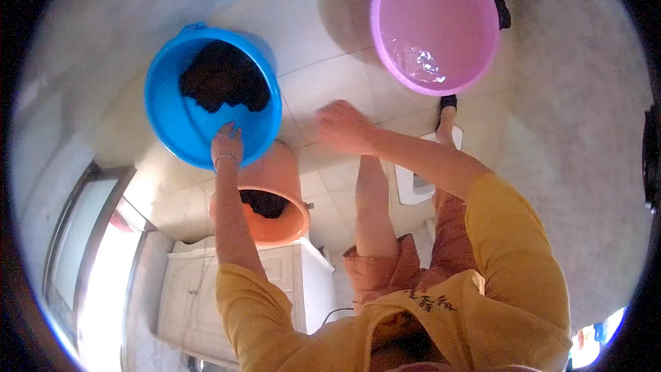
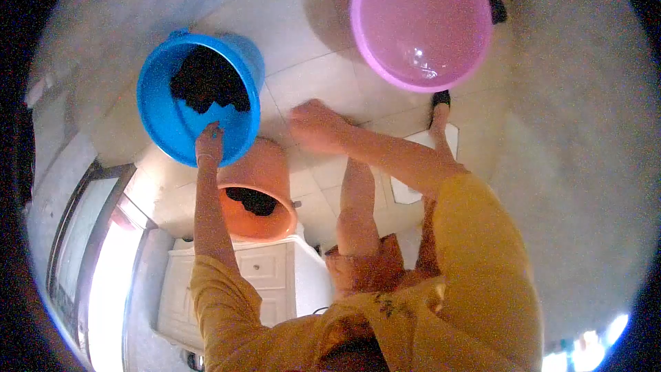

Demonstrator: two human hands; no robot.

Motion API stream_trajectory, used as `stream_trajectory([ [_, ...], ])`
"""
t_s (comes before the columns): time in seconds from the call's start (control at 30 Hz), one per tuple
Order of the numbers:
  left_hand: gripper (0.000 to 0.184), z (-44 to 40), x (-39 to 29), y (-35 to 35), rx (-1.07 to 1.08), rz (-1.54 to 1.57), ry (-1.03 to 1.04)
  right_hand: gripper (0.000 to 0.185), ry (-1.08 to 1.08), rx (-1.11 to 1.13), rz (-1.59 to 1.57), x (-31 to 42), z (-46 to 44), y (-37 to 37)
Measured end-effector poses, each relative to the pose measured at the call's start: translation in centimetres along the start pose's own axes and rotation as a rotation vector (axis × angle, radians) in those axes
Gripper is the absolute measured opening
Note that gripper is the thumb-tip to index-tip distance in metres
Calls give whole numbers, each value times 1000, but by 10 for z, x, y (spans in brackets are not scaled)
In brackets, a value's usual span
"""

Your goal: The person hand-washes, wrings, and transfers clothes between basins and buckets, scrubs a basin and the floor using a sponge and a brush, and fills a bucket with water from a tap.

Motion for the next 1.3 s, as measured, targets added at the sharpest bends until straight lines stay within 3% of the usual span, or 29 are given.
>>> stream_trajectory([
  [0.07, 32, 14, -30, 1, -90, -9, -2, 12, 366, 218, -3, -60, 51, 11],
  [0.1, 31, 22, -52, 10, -177, 200, 63, 15, 477, 96, -60, -86, 86, 3],
  [0.13, 29, 30, -81, 15, -264, 411, 127, 15, 454, -165, -14, -114, 129, 12],
  [0.17, 24, 41, -148, 15, -66, 17, 212, 15, 723, -137, -99, -142, 173, 9],
  [0.2, 21, 56, -196, 74, -276, -507, 588, 15, 544, -26, 73, -183, 224, 63],
  [0.23, 21, 64, -213, 90, -224, 459, 320, 14, 1048, 227, -68, -194, 259, 36],
  [0.3, 29, 89, -306, 162, 44, 743, 489, 17, 813, 45, 152, -247, 358, 82],
  [0.33, 33, 108, -350, 175, 137, 473, 563, 25, 920, 93, 14, -250, 381, 72],
  [0.37, 42, 123, -384, 204, 337, 732, 423, 35, 1022, 142, -125, -256, 402, 64],
  [0.5, 60, 151, -483, 306, 487, 710, 363, 54, 1130, 334, -376, -307, 459, 105],
  [0.53, 65, 138, -510, 394, 363, 829, 482, 56, 1031, 292, -639, -308, 451, 118],
  [0.57, 65, 143, -525, 386, 354, 833, 482, 59, 919, 248, -900, -306, 444, 125],
  [0.63, 66, 156, -535, 352, 346, 1211, 239, 60, 1025, 323, -872, -321, 452, 135],
  [0.7, 66, 152, -544, 375, 329, 1086, 225, 61, 1137, 379, -852, -330, 459, 135],
  [0.77, 64, 153, -549, 374, 421, 1149, 259, 56, 1194, 449, -397, -339, 471, 109],
  [0.8, 53, 163, -535, 350, 423, 1039, 89, 56, 1202, 441, -409, -342, 467, 99],
  [0.83, 53, 164, -532, 352, 435, 1022, 95, 50, 1141, 767, -367, -333, 471, 106],
  [0.87, 48, 172, -534, 363, 613, 784, 164, 45, 1054, 1082, -319, -320, 485, 107],
  [0.9, 45, 182, -537, 360, 781, 535, 233, 45, 1063, 1070, -342, -314, 495, 97],
  [0.97, 42, 211, -540, 297, 622, 526, 281, 31, 934, 779, -397, -295, 498, 69],
  [1.0, 43, 228, -550, 270, 486, 380, 436, 31, 946, 756, -412, -284, 513, 58],
  [1.03, 44, 251, -558, 254, 348, 236, 587, 28, 737, 542, -307, -265, 511, 34],
  [1.07, 47, 273, -560, 255, 306, 285, 712, 26, 529, 334, -200, -242, 516, 16],
  [1.13, 49, 303, -552, 276, 268, 318, 849, 27, 552, 501, -243, -229, 556, 50],
  [1.2, 59, 336, -539, 338, 660, 207, 857, 26, 591, 573, -168, -206, 601, 86],
  [1.23, 59, 349, -522, 370, 663, 195, 864, 28, 672, 596, -275, -185, 584, 45],
  [1.27, 52, 368, -502, 410, 863, 658, 727, 29, 750, 623, -387, -164, 567, 3],
  [1.3, 45, 390, -488, 431, 1038, 1117, 545, 29, 695, 768, -413, -157, 616, 54],
])
Point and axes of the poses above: each hand's wrist, its own z-axis away from the middle knuckle, its own y-axis out of the palm, x = y × z, the point moved 9 cm from there along -z, towards the middle knuckle, and after that the axes turned 8 degrees about y, right-handed, at the moved point
